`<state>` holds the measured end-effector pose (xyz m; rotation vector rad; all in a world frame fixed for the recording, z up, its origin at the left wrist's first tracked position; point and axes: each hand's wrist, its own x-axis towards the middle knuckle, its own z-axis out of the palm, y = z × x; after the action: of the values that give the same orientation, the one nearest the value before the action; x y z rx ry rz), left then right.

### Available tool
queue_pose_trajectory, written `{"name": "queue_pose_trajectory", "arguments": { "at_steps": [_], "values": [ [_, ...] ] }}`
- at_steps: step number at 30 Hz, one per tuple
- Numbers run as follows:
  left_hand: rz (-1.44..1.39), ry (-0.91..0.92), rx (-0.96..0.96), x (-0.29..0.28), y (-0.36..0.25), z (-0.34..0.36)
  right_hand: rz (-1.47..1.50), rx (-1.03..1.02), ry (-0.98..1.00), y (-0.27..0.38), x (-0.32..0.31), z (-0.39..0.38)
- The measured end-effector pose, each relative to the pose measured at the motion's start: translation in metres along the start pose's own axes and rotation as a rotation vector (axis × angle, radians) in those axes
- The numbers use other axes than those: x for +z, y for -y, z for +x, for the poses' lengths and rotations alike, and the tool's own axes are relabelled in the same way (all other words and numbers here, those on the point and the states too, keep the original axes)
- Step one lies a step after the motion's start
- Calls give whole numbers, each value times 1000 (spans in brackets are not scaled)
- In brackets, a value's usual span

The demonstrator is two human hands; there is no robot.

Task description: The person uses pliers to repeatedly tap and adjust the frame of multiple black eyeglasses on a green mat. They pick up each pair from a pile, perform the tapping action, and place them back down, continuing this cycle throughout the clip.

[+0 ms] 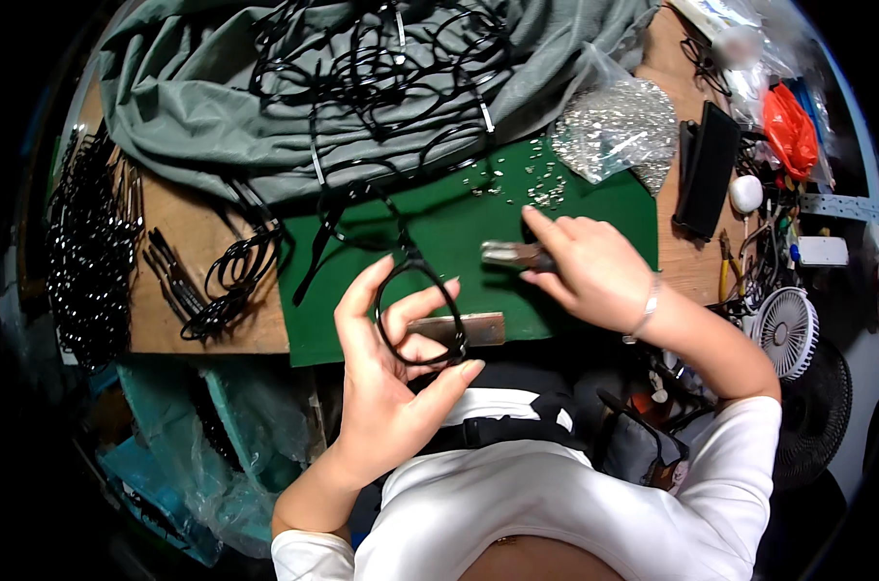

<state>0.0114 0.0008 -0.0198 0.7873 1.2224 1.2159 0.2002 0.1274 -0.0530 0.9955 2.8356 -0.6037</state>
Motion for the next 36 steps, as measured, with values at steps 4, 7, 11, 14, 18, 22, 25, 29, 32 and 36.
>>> {"name": "queue_pose_trajectory", "arguments": {
  "at_steps": [4, 7, 11, 14, 18, 22, 25, 29, 32, 36],
  "values": [
    [-8, -10, 102, -3, 18, -20, -19, 26, -14, 5, 6, -15],
    [68, -68, 105, -8, 25, -39, 112, 70, -64, -1, -1, -14],
    [-33, -68, -49, 1, 16, -30, 238, 152, -170, -15, 8, 16],
    [-273, -14, -100, 4, 11, -29, 218, 96, -170, -18, 18, 19],
    [-488, 78, -189, -5, 17, -31, 129, 105, -145, -14, 20, 22],
    [-372, 102, -307, -10, 18, -29, 137, 122, -91, -10, 15, 22],
    [-214, 5, -238, -1, 21, -30, 440, 172, -88, 9, 3, 17],
    [-131, -67, -69, 17, 33, -24, 948, 191, -111, 55, -12, 8],
    [-154, -95, 46, 26, 37, -22, 1168, 148, -221, 68, 4, 10],
    [-62, -80, 35, 26, 35, -20, 1612, 306, -57, 70, 4, 9]
  ]
}}
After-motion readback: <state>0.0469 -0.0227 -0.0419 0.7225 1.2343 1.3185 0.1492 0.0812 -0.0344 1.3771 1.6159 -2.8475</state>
